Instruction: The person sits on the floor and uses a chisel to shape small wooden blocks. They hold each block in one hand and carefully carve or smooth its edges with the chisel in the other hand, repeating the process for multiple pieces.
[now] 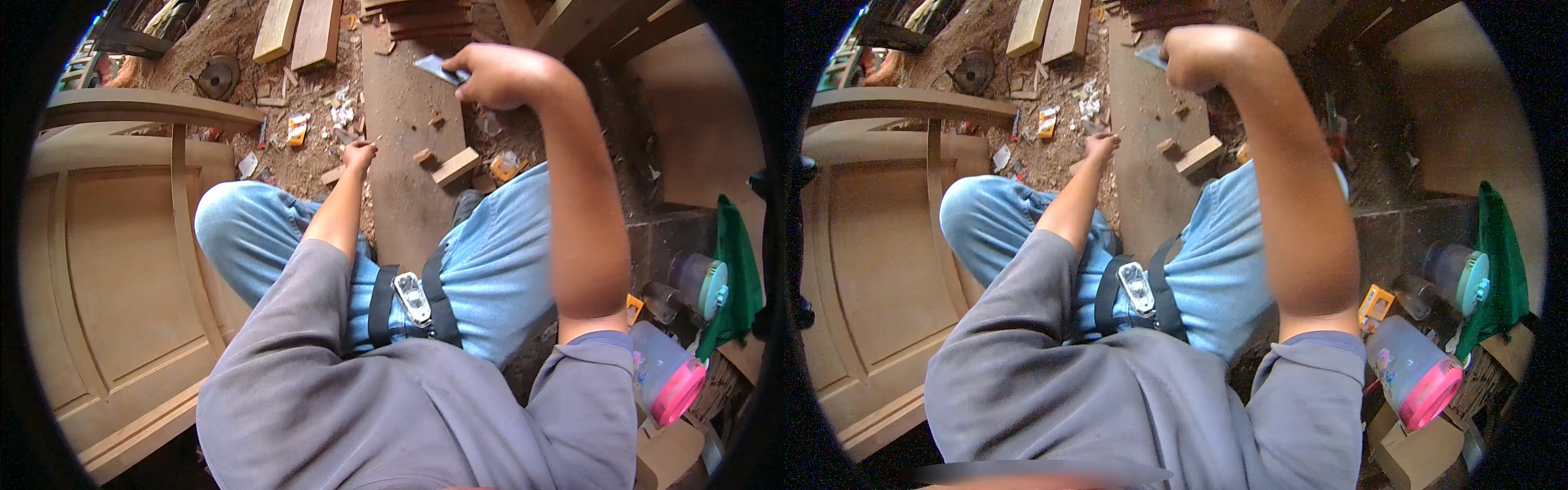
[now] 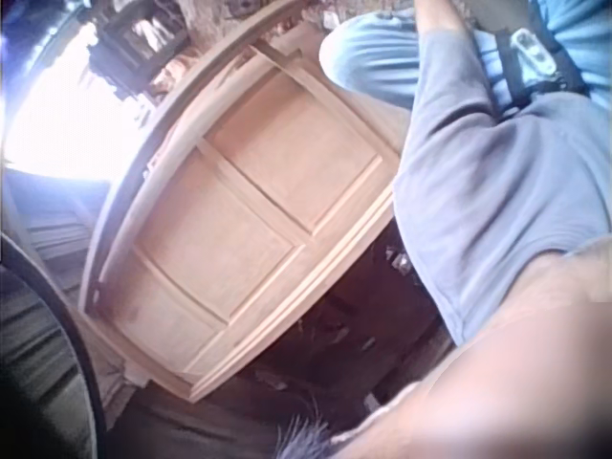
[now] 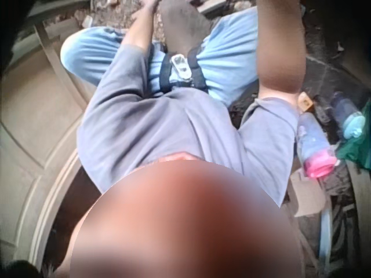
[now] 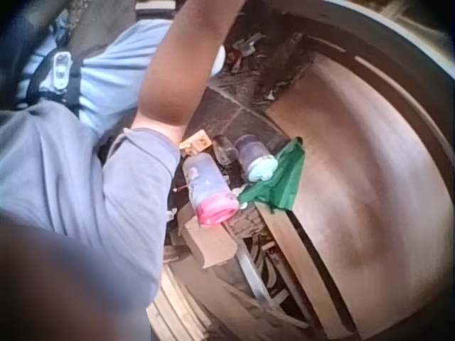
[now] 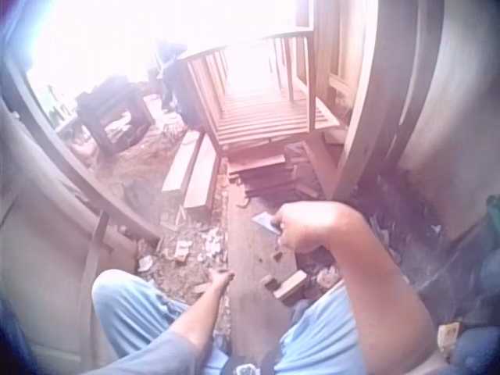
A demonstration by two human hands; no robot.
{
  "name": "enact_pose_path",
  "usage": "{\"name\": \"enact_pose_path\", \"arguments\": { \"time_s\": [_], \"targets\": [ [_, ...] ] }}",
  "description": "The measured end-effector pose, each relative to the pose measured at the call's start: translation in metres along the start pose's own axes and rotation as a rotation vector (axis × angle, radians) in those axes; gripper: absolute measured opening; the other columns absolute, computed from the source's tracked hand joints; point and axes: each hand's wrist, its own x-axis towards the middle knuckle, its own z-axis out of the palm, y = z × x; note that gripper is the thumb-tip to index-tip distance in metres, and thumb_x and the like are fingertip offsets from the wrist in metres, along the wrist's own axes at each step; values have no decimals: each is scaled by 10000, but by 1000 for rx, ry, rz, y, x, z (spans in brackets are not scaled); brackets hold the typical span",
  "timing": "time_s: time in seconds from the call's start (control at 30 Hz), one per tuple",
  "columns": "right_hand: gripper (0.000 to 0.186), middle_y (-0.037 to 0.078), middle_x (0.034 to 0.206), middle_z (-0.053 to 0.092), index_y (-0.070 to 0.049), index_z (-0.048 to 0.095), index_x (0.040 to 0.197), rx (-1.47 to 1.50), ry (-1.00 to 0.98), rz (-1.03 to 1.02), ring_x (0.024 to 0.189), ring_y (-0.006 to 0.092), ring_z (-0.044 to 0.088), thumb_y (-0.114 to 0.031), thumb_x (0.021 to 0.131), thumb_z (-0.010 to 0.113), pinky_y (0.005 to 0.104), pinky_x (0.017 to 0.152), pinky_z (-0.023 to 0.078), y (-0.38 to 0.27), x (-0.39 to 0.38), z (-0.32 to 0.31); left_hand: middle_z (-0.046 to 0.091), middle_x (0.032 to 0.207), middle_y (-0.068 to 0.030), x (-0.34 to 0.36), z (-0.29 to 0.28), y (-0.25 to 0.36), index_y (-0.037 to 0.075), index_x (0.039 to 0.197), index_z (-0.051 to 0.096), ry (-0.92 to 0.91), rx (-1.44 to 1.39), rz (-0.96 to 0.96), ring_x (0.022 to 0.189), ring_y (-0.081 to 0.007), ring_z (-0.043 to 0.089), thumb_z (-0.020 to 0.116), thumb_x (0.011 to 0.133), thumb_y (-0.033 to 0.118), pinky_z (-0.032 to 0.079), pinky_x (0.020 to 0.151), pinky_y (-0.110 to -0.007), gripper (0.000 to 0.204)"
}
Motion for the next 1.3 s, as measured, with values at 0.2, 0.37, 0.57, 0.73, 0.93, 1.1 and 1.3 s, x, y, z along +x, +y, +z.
{"name": "enact_pose_path", "arguments": {
  "time_s": [0.2, 0.37, 0.57, 0.73, 0.93, 1.1, 1.3],
  "targets": [
    [534, 171, 984, 733, -58, 519, 1504, 139, 88, 40, 642, 201, 685, -138, 993, 651, 359, 558, 588, -11, -4, 4, 769, 892, -126, -13, 11, -8, -37, 1018, 740, -62, -6, -9, 760, -195, 746, 738, 879, 56, 604, 686, -299, 167],
    [529, 191, 1018, 737, -47, 526, 1493, 112, -11, 33, 616, 201, 692, -151, 990, 654, 363, 526, 574, -15, 3, 8, 783, 895, -91, -17, 38, -1, 10, 1003, 794, -178, 164, 129, 789, -160, 738, 798, 865, 130, 578, 703, -304, 183],
    [532, 198, 1067, 735, -54, 544, 1478, 48, -35, 6, 632, 222, 706, -185, 980, 677, 365, 536, 582, -19, 6, 9, 781, 958, -83, -23, 57, 7, 19, 1047, 799, -206, 307, 165, 802, -154, 692, 821, 868, 191, 536, 728, -305, 249],
    [527, 193, 1113, 730, -52, 546, 1475, 70, -9, 41, 639, 226, 709, -196, 985, 676, 376, 554, 592, -21, 4, 10, 784, 1004, -105, -21, 65, 0, 44, 1069, 802, -261, 389, 210, 852, -202, 706, 836, 851, 219, 551, 775, -341, 281],
    [535, 197, 1142, 734, -60, 545, 1482, 4, 22, 10, 694, 224, 722, -202, 984, 678, 375, 629, 596, -18, 11, 16, 794, 983, -134, -23, 70, -2, 95, 1000, 832, -243, 423, 216, 905, -264, 764, 814, 809, 213, 583, 854, -355, 225],
    [529, 205, 1131, 740, -52, 558, 1467, -2, 52, -38, 723, 234, 730, -205, 977, 686, 391, 650, 591, -15, 12, 16, 791, 960, -119, -27, 68, 2, 71, 1024, 822, -264, 453, 240, 844, -223, 732, 821, 829, 215, 568, 776, -351, 243],
    [514, 212, 1098, 747, -40, 593, 1431, 27, -35, -38, 752, 250, 738, -209, 958, 703, 383, 668, 594, -14, 13, 11, 791, 955, -105, -27, 65, -3, 55, 1035, 815, -292, 470, 266, 833, -184, 724, 813, 848, 211, 565, 753, -342, 244]
  ]
}}
